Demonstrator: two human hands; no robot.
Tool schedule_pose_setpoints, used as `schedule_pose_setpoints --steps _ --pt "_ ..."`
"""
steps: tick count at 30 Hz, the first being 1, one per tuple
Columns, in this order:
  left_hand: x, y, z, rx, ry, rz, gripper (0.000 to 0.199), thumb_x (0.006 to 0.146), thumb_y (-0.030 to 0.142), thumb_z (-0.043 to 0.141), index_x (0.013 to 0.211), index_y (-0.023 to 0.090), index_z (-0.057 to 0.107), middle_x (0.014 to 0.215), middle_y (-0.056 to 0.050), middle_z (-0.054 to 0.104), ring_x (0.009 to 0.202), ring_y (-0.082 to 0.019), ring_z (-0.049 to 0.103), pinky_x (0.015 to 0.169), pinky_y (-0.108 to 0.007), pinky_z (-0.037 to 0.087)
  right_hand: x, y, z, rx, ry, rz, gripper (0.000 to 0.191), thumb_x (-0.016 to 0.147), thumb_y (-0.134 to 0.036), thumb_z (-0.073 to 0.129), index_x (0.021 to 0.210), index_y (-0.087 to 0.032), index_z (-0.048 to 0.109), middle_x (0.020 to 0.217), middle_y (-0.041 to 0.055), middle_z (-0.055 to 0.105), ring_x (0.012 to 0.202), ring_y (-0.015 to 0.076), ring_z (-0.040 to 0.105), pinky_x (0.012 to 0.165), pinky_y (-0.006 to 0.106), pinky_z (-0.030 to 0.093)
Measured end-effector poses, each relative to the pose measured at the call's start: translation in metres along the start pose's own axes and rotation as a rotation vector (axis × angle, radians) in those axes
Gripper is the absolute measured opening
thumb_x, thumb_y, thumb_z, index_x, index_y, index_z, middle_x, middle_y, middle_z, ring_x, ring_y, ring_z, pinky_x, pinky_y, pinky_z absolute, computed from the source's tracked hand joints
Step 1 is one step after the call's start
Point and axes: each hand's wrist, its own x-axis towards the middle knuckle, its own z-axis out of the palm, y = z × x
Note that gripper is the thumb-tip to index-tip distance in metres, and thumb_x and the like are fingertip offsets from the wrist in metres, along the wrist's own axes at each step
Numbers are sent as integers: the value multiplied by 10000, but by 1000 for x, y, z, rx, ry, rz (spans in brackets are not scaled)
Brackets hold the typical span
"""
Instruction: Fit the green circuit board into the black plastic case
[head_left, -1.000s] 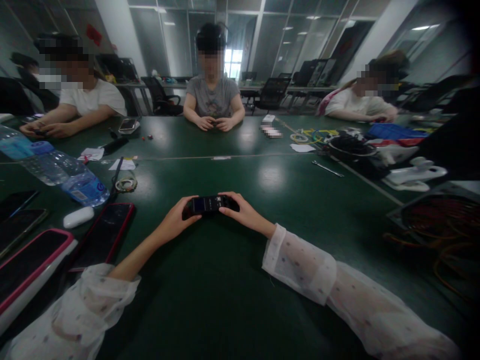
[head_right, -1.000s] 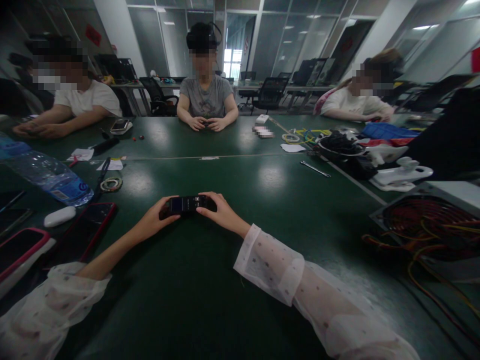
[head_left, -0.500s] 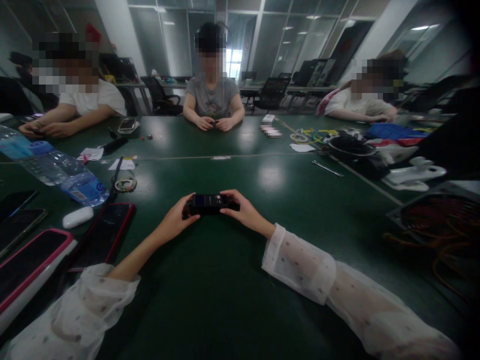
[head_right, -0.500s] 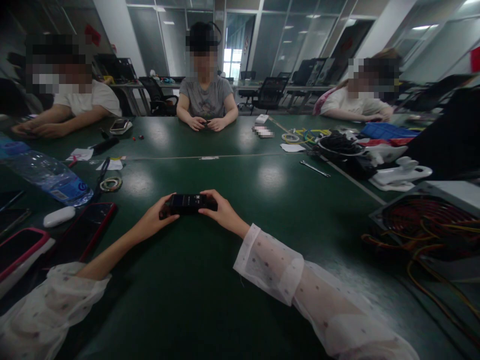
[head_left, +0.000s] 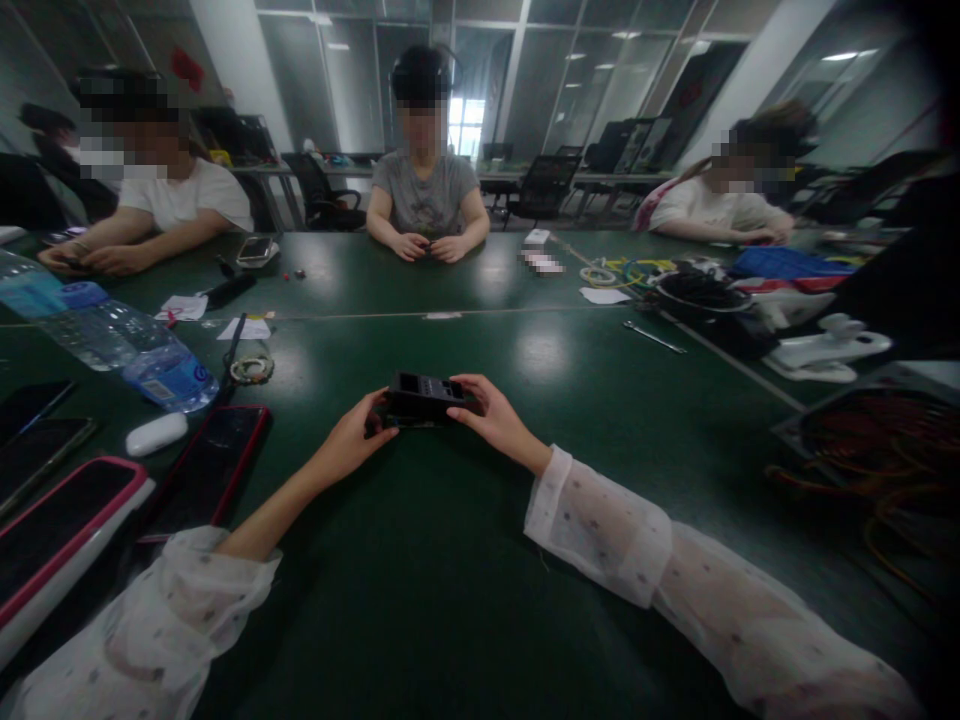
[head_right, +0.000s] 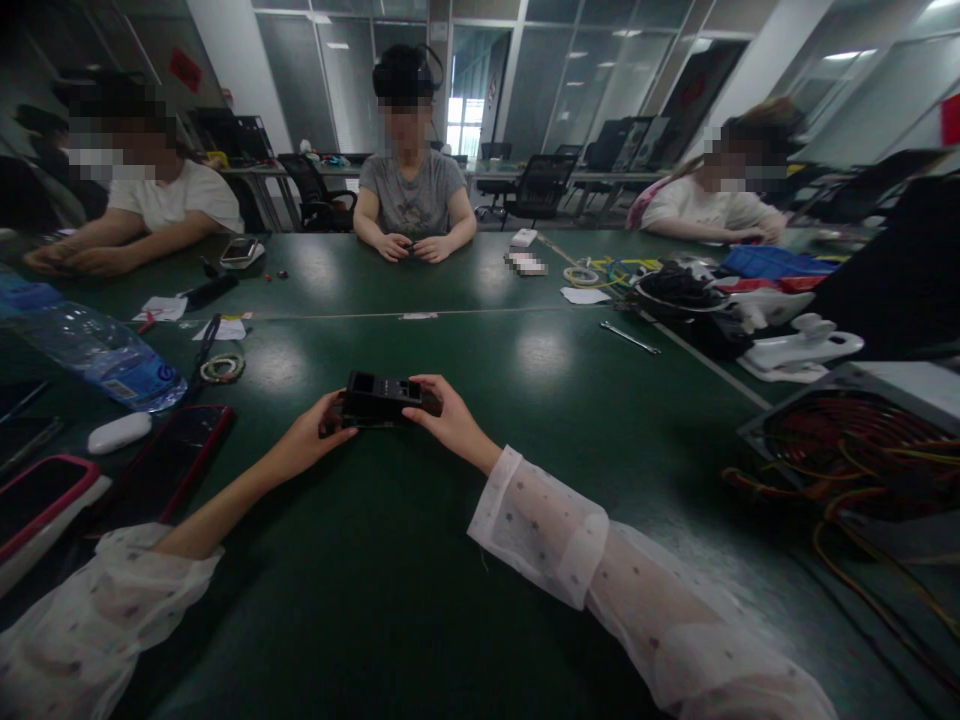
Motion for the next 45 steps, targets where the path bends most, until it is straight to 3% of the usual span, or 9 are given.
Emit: schedule_pose_setpoints --steps 4,7,11,14,22,29,33,39,45 --pt "0 1 0 -29 -11 37 597 857 306 598 1397 214 361 1138 -98 600 836 -189 591 725 -354 475 4 -4 -8 80 55 30 462 798 -377 684 1204 -244 506 1226 75 594 1161 221 575 1003 441 483" --pt "-1 -1 -1 -46 -14 42 604 854 300 603 1403 221 364 1101 -88 607 828 -190 583 716 -346 469 8 -3 -25 42 227 -1 470 792 -411 682 1188 -247 488 1223 79 592 1146 223 580 994 427 489" --pt "-1 -1 -2 -58 -29 34 598 857 302 605 1402 222 372 1113 -90 606 850 -196 585 729 -345 462 2 9 -60 -135 503 -50 538 748 -474 701 1157 -230 450 1177 101 579 1088 250 596 941 443 511" --pt "-1 0 -3 -54 -25 28 588 862 309 601 1399 221 378 1079 -88 612 839 -198 585 706 -338 458 -11 21 -83 -315 558 -48 554 737 -481 704 1145 -212 443 1124 116 578 1011 263 611 889 465 524" --pt "-2 2 -3 -35 -37 15 584 867 322 594 1396 211 374 1075 -94 614 828 -200 585 700 -343 465 -26 41 -95 -568 521 36 572 748 -529 659 1135 -180 423 1069 145 565 949 292 595 855 514 503" --pt "-3 2 -5 -31 -43 34 586 866 321 587 1400 221 366 1118 -102 605 847 -207 591 712 -365 481 -26 52 -100 -732 558 -20 823 680 -495 732 1320 -179 322 1160 147 472 995 290 529 896 516 472" --pt "-3 4 -5 -28 -40 29 579 867 320 589 1395 219 375 1150 -104 592 869 -206 592 725 -367 483 -26 53 -101 -763 557 -29 815 701 -476 714 1349 -183 317 1154 138 467 993 291 511 893 522 465" --pt "-2 4 -3 -17 -20 27 574 857 327 603 1377 206 393 1036 -79 617 834 -203 591 721 -362 476 -27 51 -100 -787 528 -34 785 725 -447 695 1364 -184 323 1159 143 471 1015 308 505 883 532 464" --pt "-3 5 -4 -18 -21 12 569 855 332 604 1371 201 402 1031 -80 622 826 -202 592 712 -352 474 -27 48 -100 -790 487 -30 662 749 -429 684 1309 -198 418 1146 138 509 1029 314 526 897 542 458"
